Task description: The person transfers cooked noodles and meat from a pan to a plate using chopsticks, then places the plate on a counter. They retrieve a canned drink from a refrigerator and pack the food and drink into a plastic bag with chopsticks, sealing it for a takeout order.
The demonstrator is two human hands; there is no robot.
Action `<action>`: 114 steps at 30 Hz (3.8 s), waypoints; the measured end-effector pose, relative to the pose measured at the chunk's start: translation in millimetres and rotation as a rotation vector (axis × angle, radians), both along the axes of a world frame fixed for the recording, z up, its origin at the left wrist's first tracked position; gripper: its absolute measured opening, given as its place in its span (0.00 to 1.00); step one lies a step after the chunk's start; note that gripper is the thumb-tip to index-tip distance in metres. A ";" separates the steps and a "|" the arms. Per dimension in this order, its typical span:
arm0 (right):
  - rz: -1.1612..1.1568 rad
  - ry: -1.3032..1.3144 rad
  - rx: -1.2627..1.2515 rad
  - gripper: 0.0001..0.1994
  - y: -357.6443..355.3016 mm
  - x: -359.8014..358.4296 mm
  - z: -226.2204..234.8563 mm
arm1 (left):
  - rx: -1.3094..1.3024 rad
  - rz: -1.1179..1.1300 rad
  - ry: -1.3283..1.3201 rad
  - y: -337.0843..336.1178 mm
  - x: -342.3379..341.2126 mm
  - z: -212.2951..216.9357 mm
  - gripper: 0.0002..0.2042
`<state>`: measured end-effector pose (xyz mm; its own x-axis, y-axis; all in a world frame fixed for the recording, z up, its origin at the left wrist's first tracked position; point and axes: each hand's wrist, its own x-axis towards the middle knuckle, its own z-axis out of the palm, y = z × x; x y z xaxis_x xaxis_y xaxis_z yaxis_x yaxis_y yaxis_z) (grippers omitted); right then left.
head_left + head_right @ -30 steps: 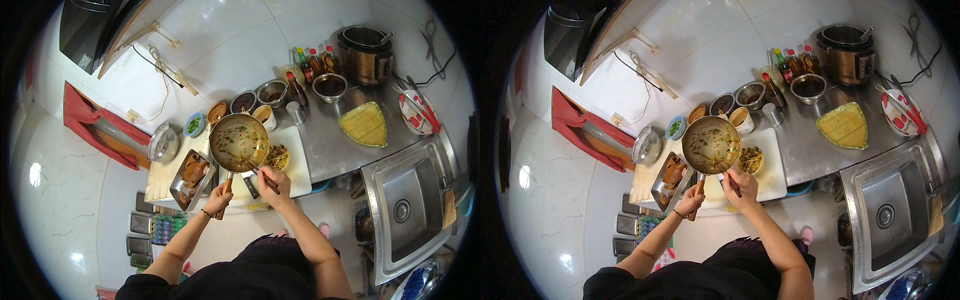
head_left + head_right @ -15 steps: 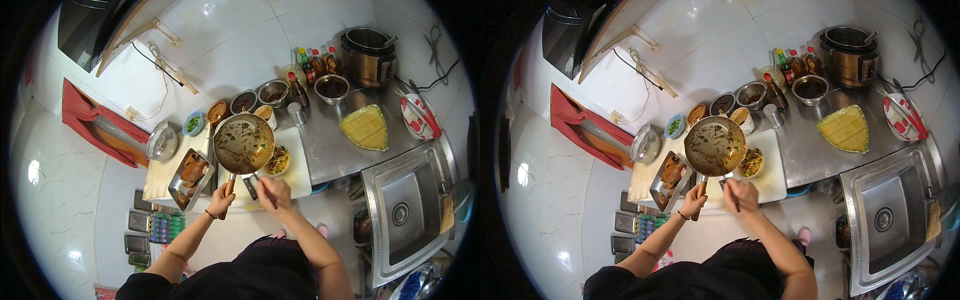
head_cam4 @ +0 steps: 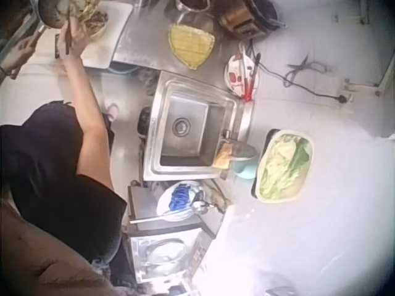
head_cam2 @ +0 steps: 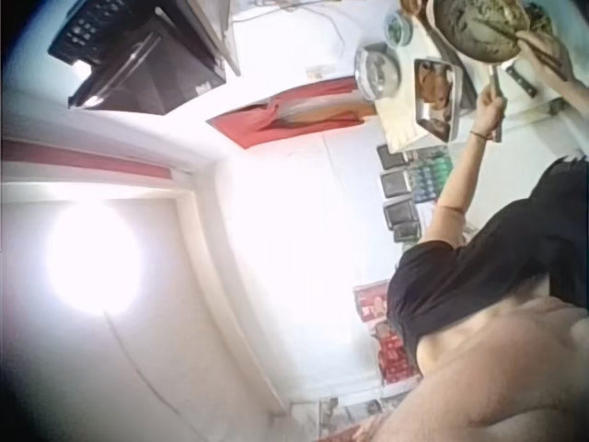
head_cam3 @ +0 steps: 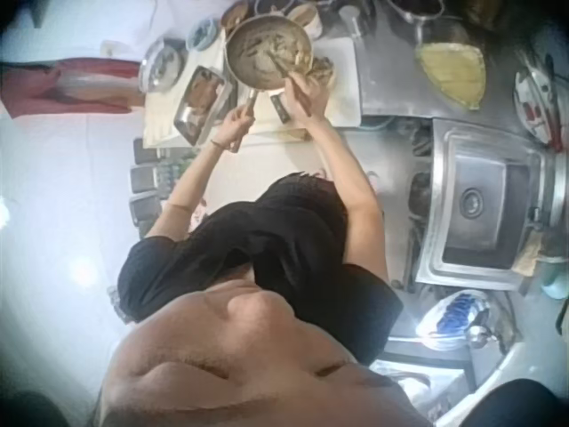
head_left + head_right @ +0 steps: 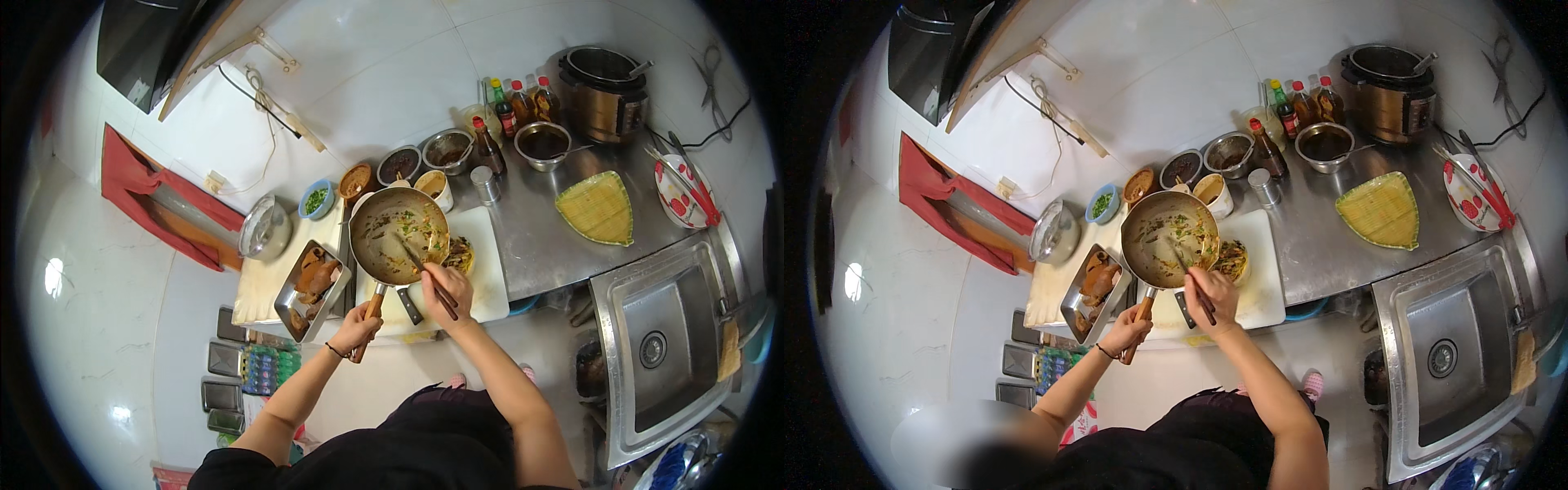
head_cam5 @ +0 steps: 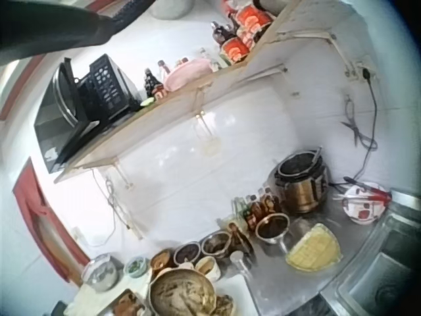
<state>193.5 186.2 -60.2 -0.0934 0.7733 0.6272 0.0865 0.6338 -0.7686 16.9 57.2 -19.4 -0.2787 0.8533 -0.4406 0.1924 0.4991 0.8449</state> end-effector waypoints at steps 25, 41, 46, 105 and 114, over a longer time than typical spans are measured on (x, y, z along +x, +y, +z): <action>0.019 0.063 0.075 0.07 -18.1 -23.2 20.3 | -0.071 -0.057 0.016 -5.9 10.3 19.9 0.06; -0.156 -0.299 0.157 0.07 6.0 15.3 -13.1 | -0.074 -0.064 0.047 -12.0 7.8 18.8 0.06; 0.260 -0.170 0.171 0.06 -44.8 21.8 24.8 | -0.025 -0.042 0.094 -9.6 4.4 3.4 0.07; 0.081 -0.476 0.021 0.06 -10.4 56.8 -8.6 | 0.157 -0.034 0.569 -1.6 16.1 -15.9 0.11; -0.038 -0.275 0.049 0.08 -2.1 13.1 -3.7 | 0.041 -0.002 0.372 1.9 20.5 -10.1 0.11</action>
